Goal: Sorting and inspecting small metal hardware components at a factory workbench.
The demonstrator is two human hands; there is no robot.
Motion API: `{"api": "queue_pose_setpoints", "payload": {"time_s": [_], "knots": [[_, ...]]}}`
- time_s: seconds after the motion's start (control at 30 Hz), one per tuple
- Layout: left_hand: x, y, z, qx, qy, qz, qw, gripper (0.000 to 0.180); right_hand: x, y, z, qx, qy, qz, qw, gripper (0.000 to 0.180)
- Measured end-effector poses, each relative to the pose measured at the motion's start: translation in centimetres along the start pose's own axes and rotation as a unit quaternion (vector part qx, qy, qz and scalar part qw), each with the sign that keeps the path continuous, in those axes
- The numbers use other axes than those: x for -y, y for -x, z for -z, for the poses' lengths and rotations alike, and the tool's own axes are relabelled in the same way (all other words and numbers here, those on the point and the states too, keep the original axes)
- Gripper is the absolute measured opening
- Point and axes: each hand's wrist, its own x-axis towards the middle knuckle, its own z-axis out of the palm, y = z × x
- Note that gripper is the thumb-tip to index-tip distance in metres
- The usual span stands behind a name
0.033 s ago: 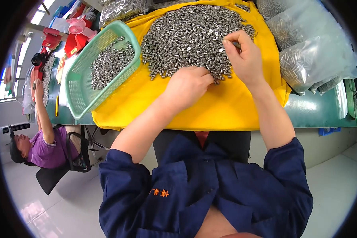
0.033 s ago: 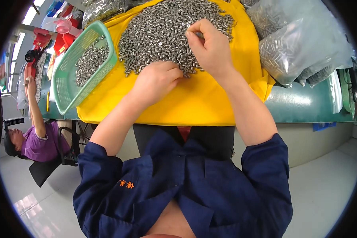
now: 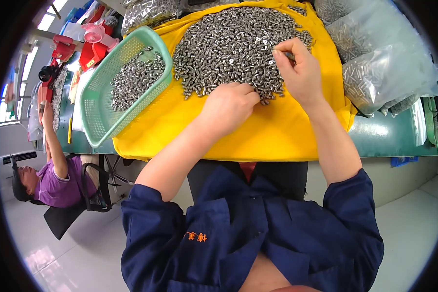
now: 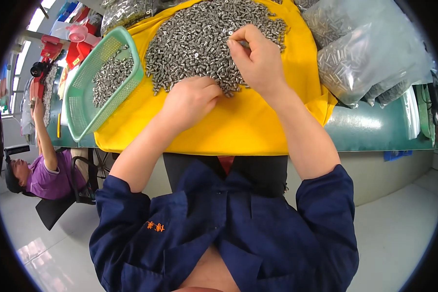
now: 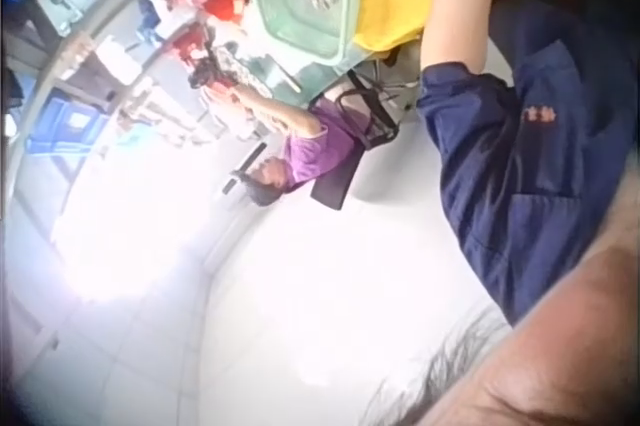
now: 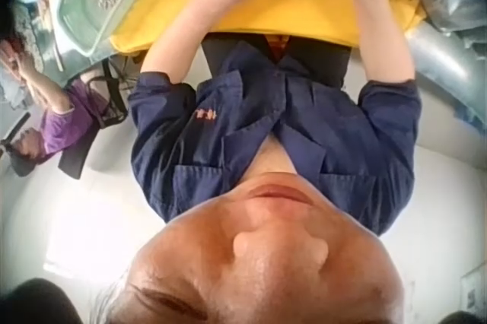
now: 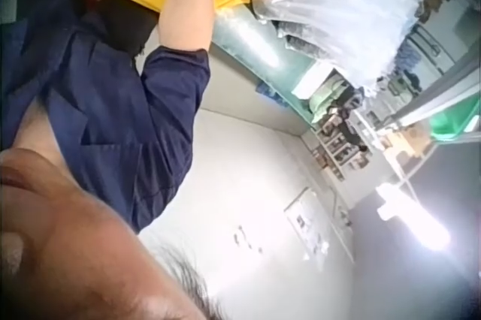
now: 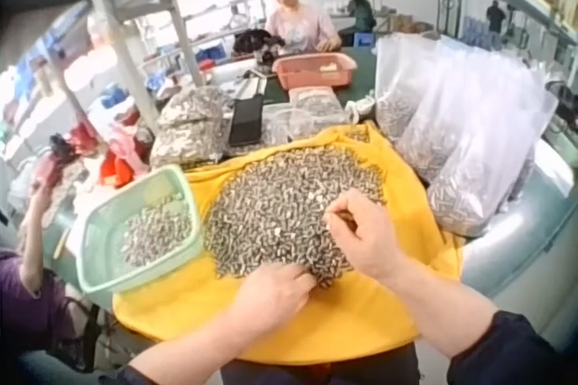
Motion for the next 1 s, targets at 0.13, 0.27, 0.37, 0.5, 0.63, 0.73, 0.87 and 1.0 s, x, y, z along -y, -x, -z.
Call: {"api": "queue_pose_setpoints", "payload": {"time_s": [0.13,0.27,0.37,0.5,0.63,0.73,0.87,1.0], "knots": [[-0.1,-0.1,0.1,0.009,-0.059,0.039,0.997,0.005,0.2,0.0,0.0,0.018,0.008,-0.007,1.000,0.007],[-0.6,-0.2,0.0,0.001,-0.105,0.062,0.993,0.004,0.1,-0.1,0.1,0.016,0.011,-0.005,1.000,0.007],[-0.4,0.1,0.4,0.011,-0.082,0.071,0.994,0.007,0.1,-0.2,-0.2,0.019,0.020,-0.001,1.000,0.008],[0.2,0.5,0.9,0.008,-0.062,0.084,0.995,0.008,0.0,-0.1,-0.1,0.029,0.015,-0.012,0.999,0.009],[0.3,0.4,1.1,0.007,-0.040,0.106,0.993,0.008,0.1,-0.2,-0.2,0.036,0.013,-0.011,0.999,0.008],[0.8,0.2,1.6,-0.018,0.050,0.151,0.987,0.005,0.3,-0.1,-0.3,0.038,0.008,-0.008,0.999,0.006],[2.8,-1.7,2.7,-0.043,0.497,0.330,0.802,0.006,0.2,0.1,-0.2,0.044,-0.007,-0.035,0.998,0.005],[3.6,-3.3,2.8,-0.125,0.639,0.247,0.718,0.011,0.1,0.2,0.0,0.053,-0.094,-0.086,0.990,0.005]]}}
